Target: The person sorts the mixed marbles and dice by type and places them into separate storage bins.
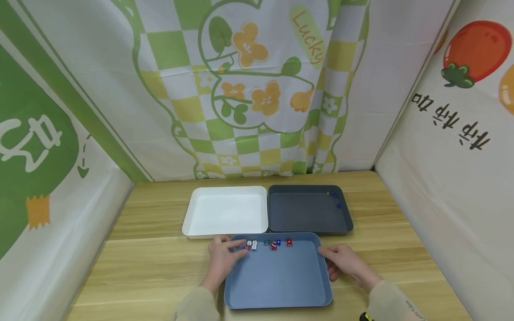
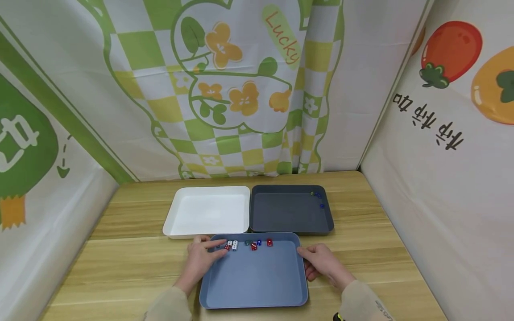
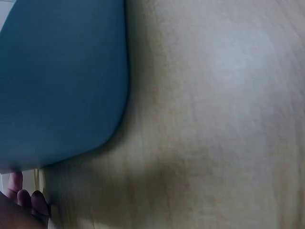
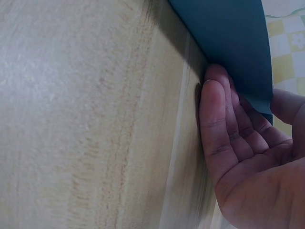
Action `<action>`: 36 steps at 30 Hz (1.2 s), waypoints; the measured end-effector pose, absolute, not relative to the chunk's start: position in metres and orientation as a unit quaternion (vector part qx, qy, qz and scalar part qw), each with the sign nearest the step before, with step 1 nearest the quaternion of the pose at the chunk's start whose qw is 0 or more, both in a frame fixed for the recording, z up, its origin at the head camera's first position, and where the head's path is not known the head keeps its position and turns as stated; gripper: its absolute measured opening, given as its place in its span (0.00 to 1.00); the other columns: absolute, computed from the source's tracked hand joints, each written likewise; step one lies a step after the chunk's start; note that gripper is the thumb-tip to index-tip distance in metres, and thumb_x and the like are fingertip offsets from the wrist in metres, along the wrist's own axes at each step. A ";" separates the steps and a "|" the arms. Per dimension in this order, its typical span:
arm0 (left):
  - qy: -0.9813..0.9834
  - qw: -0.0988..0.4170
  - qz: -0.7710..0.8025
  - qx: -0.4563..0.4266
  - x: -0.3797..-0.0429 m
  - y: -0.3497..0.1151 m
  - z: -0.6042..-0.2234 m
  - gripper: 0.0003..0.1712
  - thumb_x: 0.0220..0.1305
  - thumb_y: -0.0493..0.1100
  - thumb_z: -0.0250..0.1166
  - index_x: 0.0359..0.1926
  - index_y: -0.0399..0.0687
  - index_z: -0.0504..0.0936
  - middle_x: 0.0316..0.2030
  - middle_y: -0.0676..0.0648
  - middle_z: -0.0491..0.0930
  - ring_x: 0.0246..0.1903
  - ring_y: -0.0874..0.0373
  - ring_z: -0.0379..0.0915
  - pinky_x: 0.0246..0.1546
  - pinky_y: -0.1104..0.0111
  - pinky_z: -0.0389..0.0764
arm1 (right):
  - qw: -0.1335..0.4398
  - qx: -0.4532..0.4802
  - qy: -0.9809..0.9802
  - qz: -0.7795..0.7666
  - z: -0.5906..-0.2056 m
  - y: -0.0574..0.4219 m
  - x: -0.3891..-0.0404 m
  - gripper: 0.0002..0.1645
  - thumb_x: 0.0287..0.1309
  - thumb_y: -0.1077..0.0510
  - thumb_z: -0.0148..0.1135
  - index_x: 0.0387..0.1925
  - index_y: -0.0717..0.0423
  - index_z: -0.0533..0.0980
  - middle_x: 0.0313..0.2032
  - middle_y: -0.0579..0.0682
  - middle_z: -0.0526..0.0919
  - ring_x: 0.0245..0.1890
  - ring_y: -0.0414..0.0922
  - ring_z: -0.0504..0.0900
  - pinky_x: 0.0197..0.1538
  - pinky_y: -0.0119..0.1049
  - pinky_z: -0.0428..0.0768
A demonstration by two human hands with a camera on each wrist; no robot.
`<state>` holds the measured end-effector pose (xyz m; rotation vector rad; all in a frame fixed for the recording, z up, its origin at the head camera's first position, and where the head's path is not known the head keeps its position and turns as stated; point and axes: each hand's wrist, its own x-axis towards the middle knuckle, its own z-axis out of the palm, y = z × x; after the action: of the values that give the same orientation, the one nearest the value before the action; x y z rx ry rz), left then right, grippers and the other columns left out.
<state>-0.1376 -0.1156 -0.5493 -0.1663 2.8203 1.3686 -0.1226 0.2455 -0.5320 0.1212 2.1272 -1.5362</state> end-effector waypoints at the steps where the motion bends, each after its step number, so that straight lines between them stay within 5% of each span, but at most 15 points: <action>1: 0.899 -0.001 0.434 -0.054 -0.138 -0.115 -0.550 0.16 0.53 0.45 0.80 0.45 0.53 0.92 0.51 0.41 0.70 0.53 0.41 0.60 0.43 0.60 0.69 | 0.255 0.044 0.783 -0.566 -0.532 0.245 -0.123 0.27 0.74 0.44 0.57 0.34 0.65 0.81 0.22 0.51 0.81 0.20 0.41 0.81 0.26 0.36 0.85; 25: 0.912 0.006 0.404 -0.071 -0.143 -0.104 -0.550 0.15 0.53 0.45 0.80 0.43 0.54 0.93 0.55 0.36 0.72 0.54 0.40 0.63 0.48 0.51 0.69 | 0.249 0.056 0.787 -0.562 -0.531 0.244 -0.122 0.26 0.73 0.44 0.57 0.34 0.65 0.81 0.22 0.51 0.81 0.19 0.41 0.80 0.24 0.34 0.83; 36: 0.919 -0.002 0.390 -0.048 -0.142 -0.103 -0.550 0.07 0.51 0.47 0.81 0.33 0.57 0.93 0.52 0.38 0.73 0.50 0.42 0.63 0.47 0.50 0.65 | 0.251 0.058 0.789 -0.557 -0.534 0.245 -0.123 0.28 0.73 0.41 0.58 0.33 0.63 0.81 0.22 0.50 0.81 0.19 0.41 0.80 0.24 0.35 0.83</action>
<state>-0.1424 -0.1028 -0.5504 -0.1515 2.8920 1.2276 -0.1231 0.2451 -0.5342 0.1573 2.1476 -1.5161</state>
